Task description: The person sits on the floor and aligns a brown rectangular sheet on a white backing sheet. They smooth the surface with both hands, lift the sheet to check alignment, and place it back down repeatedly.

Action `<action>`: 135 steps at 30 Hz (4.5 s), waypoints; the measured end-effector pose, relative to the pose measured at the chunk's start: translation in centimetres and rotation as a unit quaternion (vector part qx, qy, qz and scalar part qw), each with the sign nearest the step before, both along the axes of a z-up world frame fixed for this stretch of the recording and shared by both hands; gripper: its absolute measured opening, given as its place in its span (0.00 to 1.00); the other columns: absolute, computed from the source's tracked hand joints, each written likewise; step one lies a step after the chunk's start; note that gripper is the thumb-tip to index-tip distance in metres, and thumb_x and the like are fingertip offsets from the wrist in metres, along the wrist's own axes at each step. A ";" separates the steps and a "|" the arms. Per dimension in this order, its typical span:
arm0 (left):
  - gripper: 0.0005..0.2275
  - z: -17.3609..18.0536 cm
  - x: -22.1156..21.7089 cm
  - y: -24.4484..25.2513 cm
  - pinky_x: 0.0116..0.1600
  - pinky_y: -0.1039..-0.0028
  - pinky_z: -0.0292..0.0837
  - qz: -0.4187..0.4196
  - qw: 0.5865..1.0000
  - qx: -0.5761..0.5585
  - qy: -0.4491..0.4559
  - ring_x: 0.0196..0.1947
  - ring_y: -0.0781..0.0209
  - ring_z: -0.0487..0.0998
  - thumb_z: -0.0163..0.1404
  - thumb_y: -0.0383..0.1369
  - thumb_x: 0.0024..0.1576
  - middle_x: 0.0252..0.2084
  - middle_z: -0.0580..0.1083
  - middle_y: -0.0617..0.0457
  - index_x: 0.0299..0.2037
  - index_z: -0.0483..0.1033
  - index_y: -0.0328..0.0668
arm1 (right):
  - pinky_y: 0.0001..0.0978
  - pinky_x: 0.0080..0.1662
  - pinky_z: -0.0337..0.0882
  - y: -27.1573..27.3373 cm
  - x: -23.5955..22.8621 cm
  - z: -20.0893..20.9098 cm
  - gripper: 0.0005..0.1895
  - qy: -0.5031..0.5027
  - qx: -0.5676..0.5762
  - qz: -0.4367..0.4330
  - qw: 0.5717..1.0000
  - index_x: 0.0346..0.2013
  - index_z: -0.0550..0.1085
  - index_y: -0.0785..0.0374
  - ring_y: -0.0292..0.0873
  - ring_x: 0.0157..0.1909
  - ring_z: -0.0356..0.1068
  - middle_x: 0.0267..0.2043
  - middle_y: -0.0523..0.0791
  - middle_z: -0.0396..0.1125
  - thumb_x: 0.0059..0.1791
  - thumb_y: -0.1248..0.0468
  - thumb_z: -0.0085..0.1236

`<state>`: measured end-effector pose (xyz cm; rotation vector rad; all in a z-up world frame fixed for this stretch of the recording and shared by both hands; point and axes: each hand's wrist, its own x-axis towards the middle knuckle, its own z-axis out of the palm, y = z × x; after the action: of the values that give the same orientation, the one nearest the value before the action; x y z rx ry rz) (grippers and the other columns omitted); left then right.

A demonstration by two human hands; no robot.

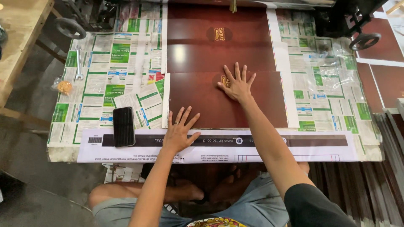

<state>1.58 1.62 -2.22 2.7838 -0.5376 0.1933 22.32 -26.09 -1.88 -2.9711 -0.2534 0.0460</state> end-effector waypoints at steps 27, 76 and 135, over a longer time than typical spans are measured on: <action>0.29 0.0 -0.2 0.0 0.75 0.51 0.40 0.032 0.994 -0.078 -0.075 0.76 0.43 0.47 0.45 0.49 0.60 0.79 0.47 0.40 0.74 0.58 0.62 | 0.71 0.71 0.32 0.2 -19.1 -0.6 0.46 -0.083 0.011 0.065 0.994 0.77 0.48 0.41 0.57 0.81 0.32 0.81 0.51 0.36 0.49 0.32 0.46; 0.43 1.0 1.6 -0.6 0.75 0.41 0.28 0.090 0.995 0.017 0.046 0.78 0.46 0.40 0.47 0.66 0.51 0.79 0.41 0.49 0.75 0.44 0.69 | 0.84 0.65 0.26 0.9 -7.5 -0.4 0.43 -0.040 0.000 -0.031 0.999 0.77 0.46 0.32 0.65 0.80 0.26 0.82 0.51 0.31 0.50 0.28 0.36; 0.25 -0.4 -3.2 2.2 0.68 0.51 0.55 -0.038 0.991 -0.053 -0.113 0.65 0.43 0.63 0.54 0.45 0.58 0.65 0.65 0.45 0.64 0.70 0.46 | 0.47 0.65 0.63 0.7 -17.5 5.8 0.18 -0.312 0.061 0.047 0.947 0.63 0.71 0.42 0.46 0.58 0.67 0.54 0.43 0.67 0.58 0.54 0.58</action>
<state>-1.57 3.81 -2.65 2.6490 -0.6647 0.5090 4.85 -25.41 3.91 -2.7540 -0.4476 -0.8724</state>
